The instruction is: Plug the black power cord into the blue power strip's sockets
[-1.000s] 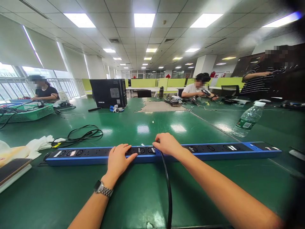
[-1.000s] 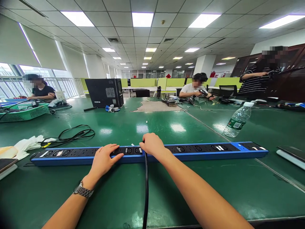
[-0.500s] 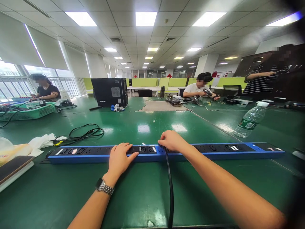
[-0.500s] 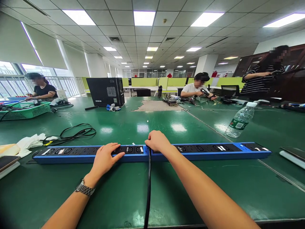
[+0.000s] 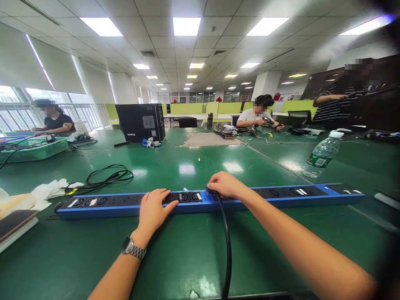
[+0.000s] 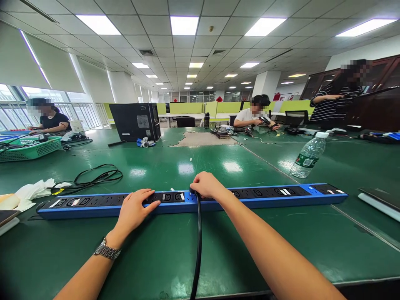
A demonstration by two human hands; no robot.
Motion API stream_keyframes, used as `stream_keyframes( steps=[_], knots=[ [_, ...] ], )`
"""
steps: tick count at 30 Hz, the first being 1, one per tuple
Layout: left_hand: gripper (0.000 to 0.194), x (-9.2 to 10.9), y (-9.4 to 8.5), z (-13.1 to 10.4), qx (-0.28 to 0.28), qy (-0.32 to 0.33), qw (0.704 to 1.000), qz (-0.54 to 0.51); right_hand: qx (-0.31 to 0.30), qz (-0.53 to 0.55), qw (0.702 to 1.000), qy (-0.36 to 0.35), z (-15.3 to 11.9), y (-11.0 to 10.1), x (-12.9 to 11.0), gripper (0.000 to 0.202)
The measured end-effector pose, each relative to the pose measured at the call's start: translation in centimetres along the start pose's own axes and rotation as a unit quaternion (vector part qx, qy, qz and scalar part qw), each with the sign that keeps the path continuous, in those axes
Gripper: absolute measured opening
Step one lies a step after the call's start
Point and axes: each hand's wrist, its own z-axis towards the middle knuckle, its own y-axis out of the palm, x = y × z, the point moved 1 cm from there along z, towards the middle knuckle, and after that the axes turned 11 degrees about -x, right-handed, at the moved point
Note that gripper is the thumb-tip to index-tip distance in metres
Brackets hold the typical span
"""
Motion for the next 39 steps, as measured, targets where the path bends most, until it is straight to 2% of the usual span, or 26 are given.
stream_keyframes(
  steps=[7, 13, 18, 24, 28, 32, 36, 39],
  knots=[
    [0.037, 0.0, 0.0, 0.0, 0.002, 0.0, 1.0, 0.001, -0.005, -0.034, 0.999, -0.002, -0.1, 0.2, -0.7, 0.021],
    [0.039, -0.1, 0.1, 0.0, 0.0, -0.003, 1.0, 0.006, 0.014, -0.123, 0.992, 0.023, -0.1, 0.5, -1.9, 0.014],
    [0.037, -0.2, 0.3, -0.1, 0.013, 0.011, 1.0, 0.008, 0.004, -0.155, 0.987, 0.035, 0.0, 1.5, -2.6, 0.015],
    [0.037, 0.2, 0.7, -0.5, 0.031, 0.035, 0.999, 0.024, 0.026, -0.174, 0.984, 0.039, -0.4, 2.5, -2.5, 0.022],
    [0.04, 2.0, 1.2, -1.1, 0.016, 0.097, 0.994, 0.038, 0.044, -0.172, 0.983, 0.038, -0.8, 2.7, -2.4, 0.025],
    [0.047, 5.1, 1.9, -0.6, -0.006, 0.18, 0.982, 0.047, 0.052, -0.173, 0.983, 0.035, -0.9, 2.8, -2.4, 0.025],
    [0.049, 7.9, 2.6, 1.2, -0.027, 0.202, 0.978, 0.044, 0.06, -0.165, 0.984, 0.035, -0.9, 2.9, -2.2, 0.026],
    [0.045, 8.8, 3.4, 1.9, -0.032, 0.191, 0.979, 0.056, 0.064, -0.162, 0.984, 0.033, -1.0, 3.0, -2.1, 0.026]
  ],
)
